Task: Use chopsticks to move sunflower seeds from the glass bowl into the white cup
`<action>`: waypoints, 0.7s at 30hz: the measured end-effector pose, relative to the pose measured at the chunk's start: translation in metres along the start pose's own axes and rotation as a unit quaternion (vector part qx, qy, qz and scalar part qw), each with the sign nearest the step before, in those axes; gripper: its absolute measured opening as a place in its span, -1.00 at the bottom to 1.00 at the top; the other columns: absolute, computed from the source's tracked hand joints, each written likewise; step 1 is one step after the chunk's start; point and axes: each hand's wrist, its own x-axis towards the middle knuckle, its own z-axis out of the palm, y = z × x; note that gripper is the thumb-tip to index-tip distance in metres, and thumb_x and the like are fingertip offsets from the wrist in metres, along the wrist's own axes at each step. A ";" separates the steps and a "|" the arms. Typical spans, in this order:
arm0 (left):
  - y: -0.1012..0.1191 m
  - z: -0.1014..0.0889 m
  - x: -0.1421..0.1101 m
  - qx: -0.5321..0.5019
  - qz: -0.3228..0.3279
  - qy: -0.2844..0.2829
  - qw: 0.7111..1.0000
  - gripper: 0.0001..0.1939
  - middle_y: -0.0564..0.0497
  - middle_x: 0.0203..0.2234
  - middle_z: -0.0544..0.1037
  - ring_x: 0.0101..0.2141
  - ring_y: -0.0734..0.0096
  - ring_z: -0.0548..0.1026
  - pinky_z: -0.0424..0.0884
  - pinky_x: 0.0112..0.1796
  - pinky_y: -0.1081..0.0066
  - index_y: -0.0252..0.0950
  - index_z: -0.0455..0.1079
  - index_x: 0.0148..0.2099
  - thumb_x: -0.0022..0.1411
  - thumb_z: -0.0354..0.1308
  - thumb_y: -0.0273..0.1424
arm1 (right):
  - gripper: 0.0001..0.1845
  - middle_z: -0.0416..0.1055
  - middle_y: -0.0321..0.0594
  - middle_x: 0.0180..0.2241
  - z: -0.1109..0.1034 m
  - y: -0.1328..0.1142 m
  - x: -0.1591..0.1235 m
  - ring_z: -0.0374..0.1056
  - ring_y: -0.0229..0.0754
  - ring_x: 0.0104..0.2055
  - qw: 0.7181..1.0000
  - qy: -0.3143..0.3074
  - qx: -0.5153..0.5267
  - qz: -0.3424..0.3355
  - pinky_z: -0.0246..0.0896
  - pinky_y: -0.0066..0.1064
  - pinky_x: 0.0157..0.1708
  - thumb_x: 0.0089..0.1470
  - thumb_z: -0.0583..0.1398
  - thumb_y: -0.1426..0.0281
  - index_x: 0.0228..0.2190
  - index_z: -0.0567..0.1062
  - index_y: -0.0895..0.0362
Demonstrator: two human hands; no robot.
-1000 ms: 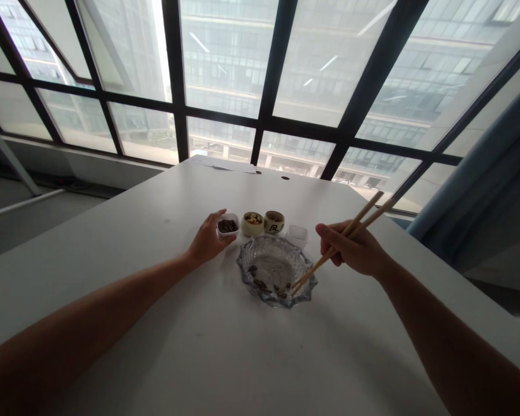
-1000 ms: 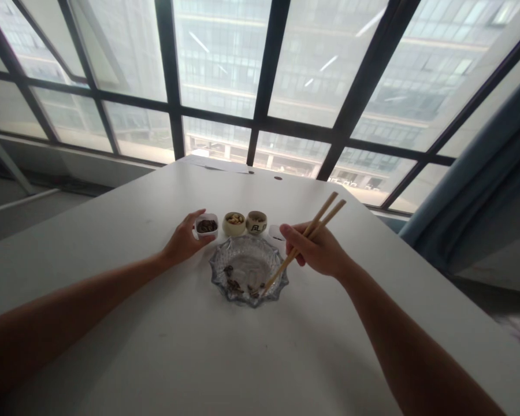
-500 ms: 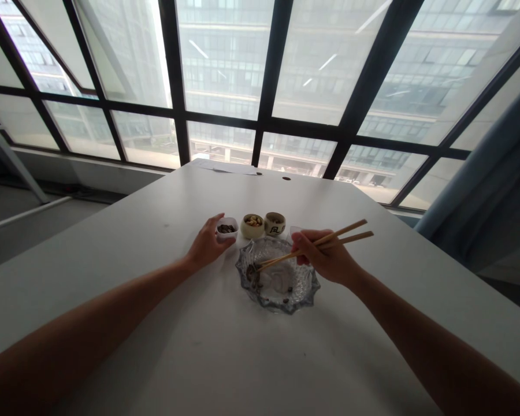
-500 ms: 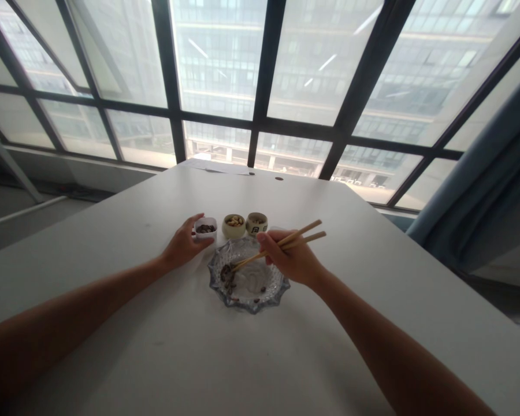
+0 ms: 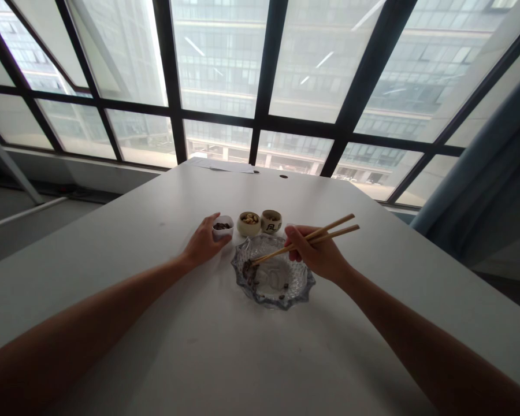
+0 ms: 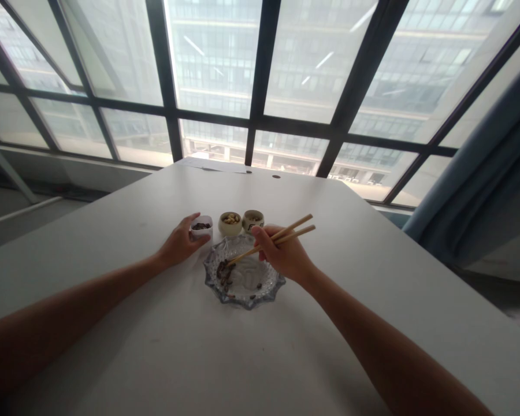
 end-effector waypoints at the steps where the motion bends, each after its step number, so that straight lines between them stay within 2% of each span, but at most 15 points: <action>1: 0.000 0.000 0.000 -0.002 0.000 0.000 1.000 -0.29 -0.27 0.16 0.40 0.09 0.04 0.45 0.39 0.12 0.07 -0.35 0.23 0.27 0.12 0.28 -0.25 | -0.31 0.36 -0.22 -0.72 0.000 0.000 0.000 0.27 -0.30 -0.68 1.000 -0.001 -0.001 -0.002 0.11 -0.51 -0.69 0.06 0.16 -0.23 -0.57 0.47 0.18; 8: 0.001 -0.001 0.000 -0.009 0.016 0.016 1.000 -0.25 -0.24 0.11 0.44 -0.05 0.08 0.53 0.51 -0.04 0.10 -0.30 0.24 0.26 0.05 0.35 -0.26 | -0.36 0.38 -0.22 -0.70 -0.002 0.002 0.001 0.28 -0.30 -0.67 0.999 -0.020 -0.016 -0.019 0.13 -0.52 -0.68 0.08 0.19 -0.17 -0.55 0.49 0.19; 12: 0.004 -0.002 -0.002 0.005 0.069 0.037 0.997 -0.26 -0.17 0.07 0.46 0.05 0.08 0.48 0.44 0.06 0.08 -0.26 0.23 0.25 0.03 0.37 -0.33 | -0.34 0.39 -0.21 -0.71 -0.002 0.004 0.001 0.27 -0.30 -0.68 0.999 -0.019 -0.014 -0.026 0.14 -0.52 -0.69 0.07 0.19 -0.18 -0.56 0.50 0.19; 16: 0.008 -0.004 -0.003 0.007 0.103 0.046 0.994 -0.32 -0.16 0.06 0.46 0.08 0.07 0.46 0.38 0.14 0.07 -0.26 0.25 0.21 0.04 0.35 -0.41 | -0.34 0.38 -0.21 -0.73 -0.004 0.006 0.003 0.25 -0.30 -0.71 1.000 0.010 0.002 -0.019 0.14 -0.51 -0.71 0.05 0.20 -0.19 -0.57 0.49 0.18; 21: 0.011 -0.004 -0.003 0.001 0.108 0.046 0.993 -0.35 -0.16 0.05 0.45 0.09 0.06 0.45 0.39 0.13 0.06 -0.25 0.26 0.18 0.04 0.35 -0.43 | -0.35 0.36 -0.22 -0.75 -0.007 0.001 0.004 0.22 -0.30 -0.74 0.995 0.092 0.037 -0.033 0.12 -0.48 -0.75 0.03 0.21 -0.20 -0.59 0.50 0.16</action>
